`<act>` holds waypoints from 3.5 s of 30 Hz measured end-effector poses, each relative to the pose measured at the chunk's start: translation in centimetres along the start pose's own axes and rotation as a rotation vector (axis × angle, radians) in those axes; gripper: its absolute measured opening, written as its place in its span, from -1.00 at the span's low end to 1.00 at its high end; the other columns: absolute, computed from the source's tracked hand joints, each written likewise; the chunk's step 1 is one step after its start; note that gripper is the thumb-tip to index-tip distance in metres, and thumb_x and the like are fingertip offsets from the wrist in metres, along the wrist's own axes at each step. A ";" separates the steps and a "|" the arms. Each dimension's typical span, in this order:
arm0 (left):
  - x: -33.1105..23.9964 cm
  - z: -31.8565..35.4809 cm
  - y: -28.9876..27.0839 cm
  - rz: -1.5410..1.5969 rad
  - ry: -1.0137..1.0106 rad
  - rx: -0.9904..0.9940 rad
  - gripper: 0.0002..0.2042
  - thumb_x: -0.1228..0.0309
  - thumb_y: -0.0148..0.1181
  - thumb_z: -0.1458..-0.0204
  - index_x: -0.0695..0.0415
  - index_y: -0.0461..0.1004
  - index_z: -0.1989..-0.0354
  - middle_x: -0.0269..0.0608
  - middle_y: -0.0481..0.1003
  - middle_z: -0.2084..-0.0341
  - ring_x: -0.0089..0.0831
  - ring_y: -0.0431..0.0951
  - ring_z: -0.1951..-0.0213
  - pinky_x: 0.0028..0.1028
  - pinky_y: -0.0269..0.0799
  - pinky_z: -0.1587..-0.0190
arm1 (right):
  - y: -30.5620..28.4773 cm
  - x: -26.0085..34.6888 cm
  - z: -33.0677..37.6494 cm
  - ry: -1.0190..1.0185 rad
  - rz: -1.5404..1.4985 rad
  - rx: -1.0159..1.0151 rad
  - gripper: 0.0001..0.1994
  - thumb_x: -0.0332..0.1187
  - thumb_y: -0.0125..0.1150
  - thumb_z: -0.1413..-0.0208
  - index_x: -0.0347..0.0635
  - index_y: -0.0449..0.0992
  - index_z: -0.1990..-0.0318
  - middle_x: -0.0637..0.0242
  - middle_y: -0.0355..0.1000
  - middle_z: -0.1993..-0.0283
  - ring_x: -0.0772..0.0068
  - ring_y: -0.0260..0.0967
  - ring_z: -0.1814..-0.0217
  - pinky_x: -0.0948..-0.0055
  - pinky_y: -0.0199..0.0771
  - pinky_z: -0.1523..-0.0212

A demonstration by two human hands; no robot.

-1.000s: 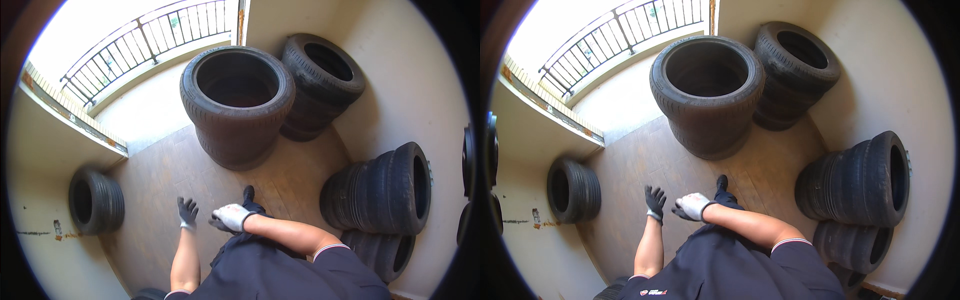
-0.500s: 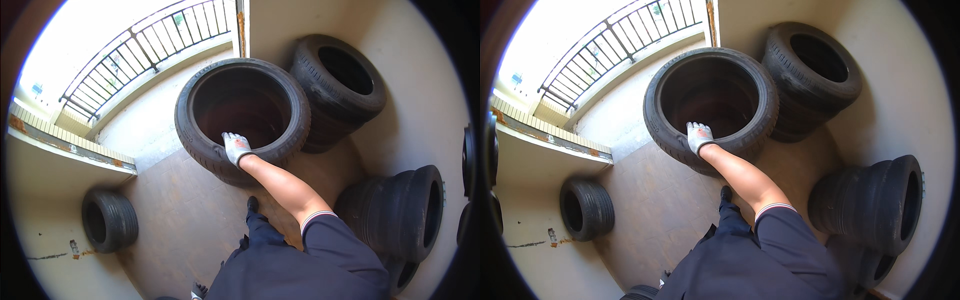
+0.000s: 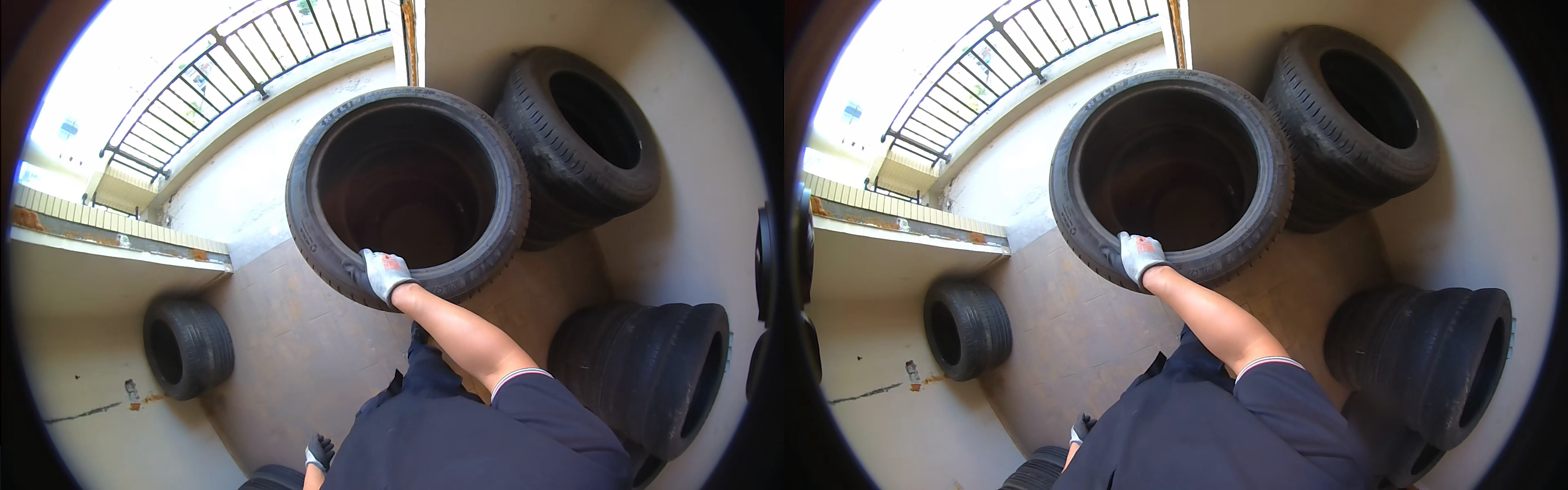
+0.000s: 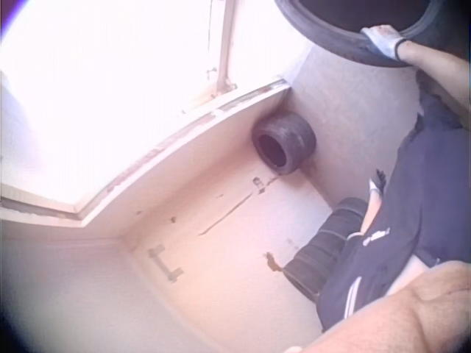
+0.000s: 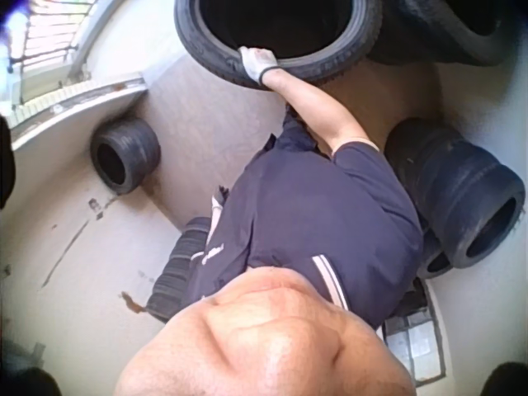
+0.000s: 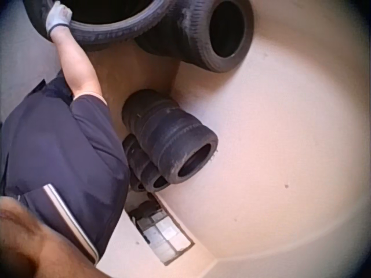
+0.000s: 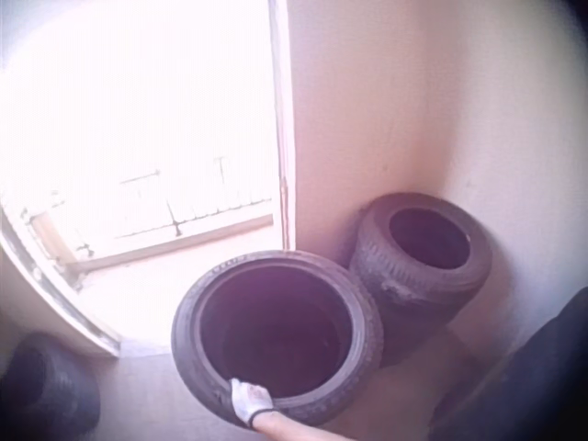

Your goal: The person walks through a building, unlocks a door, and enters a room filled with tires. They put on gloves and begin stacking tires into neat piles, lifting and placing them one by one.

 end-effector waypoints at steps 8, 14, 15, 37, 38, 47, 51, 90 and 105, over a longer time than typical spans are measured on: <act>-10.3 -0.1 4.5 -0.156 0.081 0.049 -0.45 -0.05 -0.03 -0.37 0.20 0.39 -0.23 0.02 0.55 -0.10 -0.11 0.59 -0.01 -0.11 0.50 -0.04 | -2.7 -0.9 4.4 -0.117 0.002 -0.185 -0.62 -0.28 0.06 -0.32 -0.28 0.54 -0.17 0.01 0.61 -0.04 -0.04 0.59 -0.04 0.09 0.54 -0.10; -19.7 -0.9 10.0 -0.503 0.290 0.239 -0.37 -0.04 -0.03 -0.33 0.22 0.34 -0.36 0.08 0.48 -0.25 -0.06 0.52 -0.21 -0.09 0.40 -0.21 | -3.2 -1.9 4.8 -0.046 -0.057 -0.137 -0.57 -0.30 0.11 -0.24 -0.27 0.53 -0.22 0.03 0.59 -0.14 0.00 0.56 -0.14 0.12 0.51 -0.18; -21.3 -1.2 10.8 -0.576 0.330 0.254 -0.38 -0.03 -0.03 -0.32 0.22 0.34 -0.36 0.08 0.48 -0.25 -0.05 0.52 -0.21 -0.09 0.40 -0.22 | -3.2 -1.8 4.6 -0.027 -0.058 -0.143 -0.57 -0.26 0.11 -0.26 -0.27 0.54 -0.21 0.02 0.60 -0.12 0.00 0.57 -0.12 0.11 0.51 -0.18; -48.9 -7.9 16.9 -0.515 0.583 0.376 -0.50 -0.05 0.12 -0.28 0.14 0.51 -0.12 -0.15 0.61 0.12 -0.31 0.60 0.13 -0.27 0.47 0.10 | 2.8 1.4 -7.4 0.602 -0.142 0.061 -0.41 0.25 0.03 -0.27 -0.07 0.70 0.01 0.03 0.62 -0.08 -0.10 0.53 -0.23 0.11 0.52 -0.14; -50.7 -6.1 18.6 -0.447 0.653 0.399 -0.53 -0.01 0.14 -0.29 0.18 0.54 -0.06 -0.20 0.60 0.20 -0.37 0.57 0.20 -0.31 0.47 0.12 | 1.9 2.4 -6.5 0.589 -0.142 0.057 -0.38 0.29 0.01 -0.27 -0.08 0.72 0.04 0.01 0.62 -0.06 -0.08 0.54 -0.21 0.11 0.52 -0.13; -62.5 15.6 33.3 -0.449 1.437 0.424 -0.34 0.03 0.16 -0.32 0.32 0.34 -0.40 0.23 0.42 -0.32 -0.06 0.43 -0.36 -0.24 0.30 -0.38 | -1.6 3.1 13.3 0.661 -0.053 0.223 -0.30 0.36 -0.08 -0.30 -0.10 0.74 0.16 0.00 0.65 0.12 -0.16 0.58 -0.02 0.05 0.54 -0.07; -61.8 22.5 40.7 -0.726 1.673 0.313 -0.22 -0.09 0.23 -0.22 0.28 0.29 -0.44 0.27 0.37 -0.36 0.09 0.38 -0.39 -0.16 0.26 -0.41 | 1.7 0.2 20.0 0.618 0.006 0.128 -0.30 0.31 -0.13 -0.34 -0.12 0.75 0.28 0.05 0.66 0.19 -0.10 0.60 0.05 0.10 0.55 -0.04; -20.1 7.1 39.8 -1.734 1.697 0.906 -0.29 0.34 0.12 -0.22 0.14 0.07 -0.56 0.23 0.13 -0.50 0.18 0.10 -0.52 -0.07 0.00 -0.56 | 33.9 -15.2 37.4 1.267 -1.704 -1.357 -0.18 0.33 -0.07 -0.36 -0.05 0.16 -0.57 0.28 0.11 -0.64 0.15 0.09 -0.62 0.07 0.15 -0.56; -10.7 -5.1 41.4 -1.797 1.333 0.944 -0.15 -0.04 0.20 -0.25 0.06 -0.02 -0.61 0.26 0.15 -0.49 0.14 0.12 -0.52 -0.17 0.04 -0.55 | 46.9 -10.8 47.4 1.209 -0.996 -1.246 -0.11 0.13 0.18 -0.36 -0.19 -0.08 -0.60 0.18 -0.02 -0.65 0.17 -0.02 -0.64 0.20 0.01 -0.58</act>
Point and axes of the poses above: each hand's wrist, its own z-axis away from the middle knuckle, its own y-axis out of the palm, x = y × z, the point moved 8 cm from there along -z, towards the middle knuckle
